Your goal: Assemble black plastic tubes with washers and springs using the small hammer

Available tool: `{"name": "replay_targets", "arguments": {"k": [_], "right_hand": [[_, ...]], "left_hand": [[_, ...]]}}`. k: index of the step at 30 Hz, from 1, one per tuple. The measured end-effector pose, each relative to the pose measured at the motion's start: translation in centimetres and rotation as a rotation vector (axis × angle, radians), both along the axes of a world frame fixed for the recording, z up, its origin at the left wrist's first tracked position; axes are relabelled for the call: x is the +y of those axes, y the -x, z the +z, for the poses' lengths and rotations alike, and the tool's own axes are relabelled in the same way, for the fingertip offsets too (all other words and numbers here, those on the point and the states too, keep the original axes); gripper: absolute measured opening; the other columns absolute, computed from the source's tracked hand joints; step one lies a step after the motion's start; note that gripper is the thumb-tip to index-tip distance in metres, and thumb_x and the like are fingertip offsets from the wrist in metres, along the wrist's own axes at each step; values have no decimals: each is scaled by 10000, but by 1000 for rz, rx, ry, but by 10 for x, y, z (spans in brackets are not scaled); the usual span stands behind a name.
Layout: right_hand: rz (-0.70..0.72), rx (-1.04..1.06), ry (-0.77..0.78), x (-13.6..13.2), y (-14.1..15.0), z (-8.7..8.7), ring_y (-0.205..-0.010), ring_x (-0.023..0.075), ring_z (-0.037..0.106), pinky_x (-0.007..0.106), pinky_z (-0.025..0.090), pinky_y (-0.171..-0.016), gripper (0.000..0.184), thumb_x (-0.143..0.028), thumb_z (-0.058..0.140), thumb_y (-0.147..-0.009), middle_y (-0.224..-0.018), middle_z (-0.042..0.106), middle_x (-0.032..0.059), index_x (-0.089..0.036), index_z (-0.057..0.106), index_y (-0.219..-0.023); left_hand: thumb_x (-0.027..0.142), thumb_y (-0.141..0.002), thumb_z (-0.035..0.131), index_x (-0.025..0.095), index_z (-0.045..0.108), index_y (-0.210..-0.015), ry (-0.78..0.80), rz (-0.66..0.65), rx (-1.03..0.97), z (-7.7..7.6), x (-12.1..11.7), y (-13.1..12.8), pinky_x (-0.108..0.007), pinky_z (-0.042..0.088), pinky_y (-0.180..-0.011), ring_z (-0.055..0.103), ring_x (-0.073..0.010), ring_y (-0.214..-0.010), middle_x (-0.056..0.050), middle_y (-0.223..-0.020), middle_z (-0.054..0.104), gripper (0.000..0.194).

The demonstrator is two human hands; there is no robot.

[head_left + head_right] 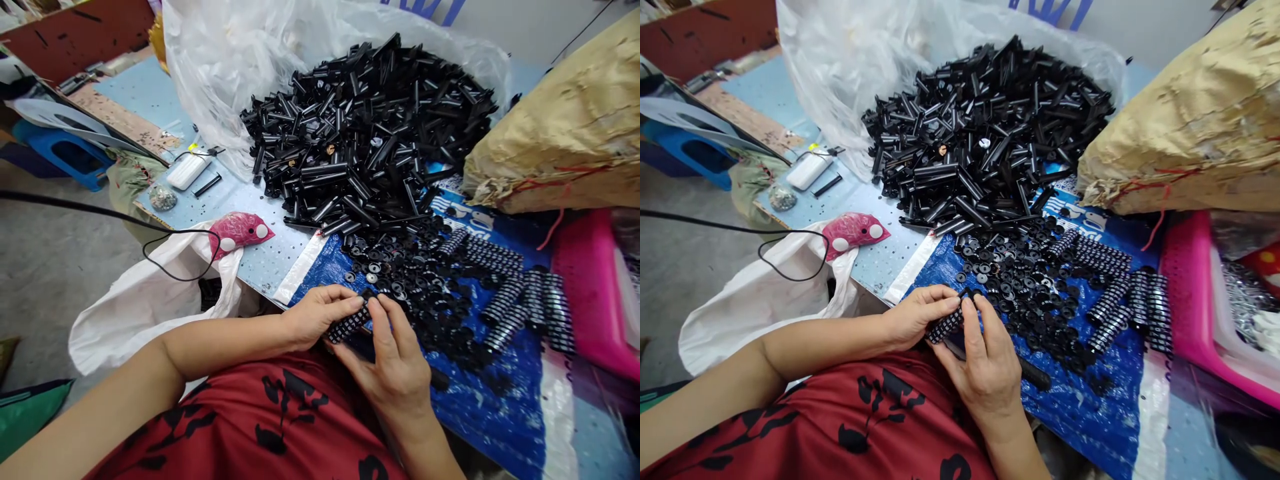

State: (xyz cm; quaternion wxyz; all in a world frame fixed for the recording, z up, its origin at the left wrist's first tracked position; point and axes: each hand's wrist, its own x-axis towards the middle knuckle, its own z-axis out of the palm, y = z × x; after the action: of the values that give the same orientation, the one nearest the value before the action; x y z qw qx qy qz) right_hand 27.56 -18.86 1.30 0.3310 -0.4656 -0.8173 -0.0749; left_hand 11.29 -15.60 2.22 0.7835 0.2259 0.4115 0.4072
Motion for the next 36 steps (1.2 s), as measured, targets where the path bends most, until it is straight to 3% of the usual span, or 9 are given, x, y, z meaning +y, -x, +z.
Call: {"name": "replay_targets", "arguments": {"k": [9, 13, 16, 19, 24, 26, 30, 32, 36], "right_hand": [[-11, -118, 44, 0, 2, -1, -1318, 220, 554, 341, 508, -1095, 822, -547, 722, -807, -1466, 484, 141, -117, 450, -1452], [16, -122, 40, 4, 7, -1, -1315, 208, 552, 325, 495, -1092, 809, -551, 736, -793, -1480, 474, 126, -138, 460, -1432], [37, -68, 79, 5, 8, -3, -1334, 200, 535, 317, 480, -1104, 949, -646, 700, -788, -1474, 476, 140, -107, 384, -1502], [11, -6, 149, 2, 1, -11, -1354, 206, 510, 318, 459, -1119, 1068, -745, 597, -808, -1444, 493, 169, -19, 317, -1540], [-84, -194, 119, -9, -20, -28, -1007, 107, 563, 236, 425, -945, 321, -357, 650, -897, -1094, 660, 29, -145, 645, -1138], [-94, -212, 117, -10, -25, -25, -920, 86, 537, 217, 414, -903, 225, -283, 628, -908, -1011, 658, 29, -130, 656, -1070], [-161, -74, 60, 4, -23, -8, -928, 68, 550, 175, 424, -870, 219, -183, 532, -940, -988, 646, 71, -57, 630, -1090], [-157, -43, 24, 14, -17, -3, -923, 53, 559, 155, 421, -860, 247, -160, 524, -938, -998, 650, 65, -58, 625, -1139], [-133, -264, 69, 27, -2, -7, -733, 37, 464, 188, 320, -696, 249, -294, 580, -947, -847, 621, 2, -154, 676, -1129]], "left_hand": [[487, -574, 951, 113, 708, -891, 166, -272, 15, 0, 19, 29, -226, 457, -584, 600, -98, -586, -23, -754, 688, 547], [479, -571, 952, 134, 676, -926, 191, -279, -38, -4, 18, 31, -265, 518, -605, 675, -157, -640, -46, -786, 715, 567], [481, -580, 945, 146, 641, -948, 171, -225, -33, -5, 14, 30, -295, 537, -649, 679, -161, -643, -36, -791, 708, 583], [499, -655, 897, 147, 617, -944, -11, -183, 86, -7, 17, 37, -284, 514, -680, 633, -125, -636, -11, -781, 672, 534], [384, -900, 691, 145, 684, -1020, -729, -258, 897, -9, 46, 70, -300, 453, -813, 616, -169, -852, -57, -924, 685, 267], [338, -900, 696, 145, 700, -997, -852, -410, 1194, -7, 60, 79, -312, 426, -840, 606, -199, -920, -75, -971, 689, 216], [435, -804, 796, 157, 679, -883, -759, -683, 1293, -1, 80, 81, -267, 329, -659, 520, -150, -719, -9, -791, 628, 312], [477, -755, 826, 161, 647, -819, -691, -713, 1246, -1, 85, 79, -261, 265, -604, 438, -121, -625, 33, -677, 547, 369], [512, -661, 868, 163, 632, -795, -629, -680, 1143, -4, 92, 78, -260, 245, -593, 412, -108, -600, 54, -647, 521, 442]]}}
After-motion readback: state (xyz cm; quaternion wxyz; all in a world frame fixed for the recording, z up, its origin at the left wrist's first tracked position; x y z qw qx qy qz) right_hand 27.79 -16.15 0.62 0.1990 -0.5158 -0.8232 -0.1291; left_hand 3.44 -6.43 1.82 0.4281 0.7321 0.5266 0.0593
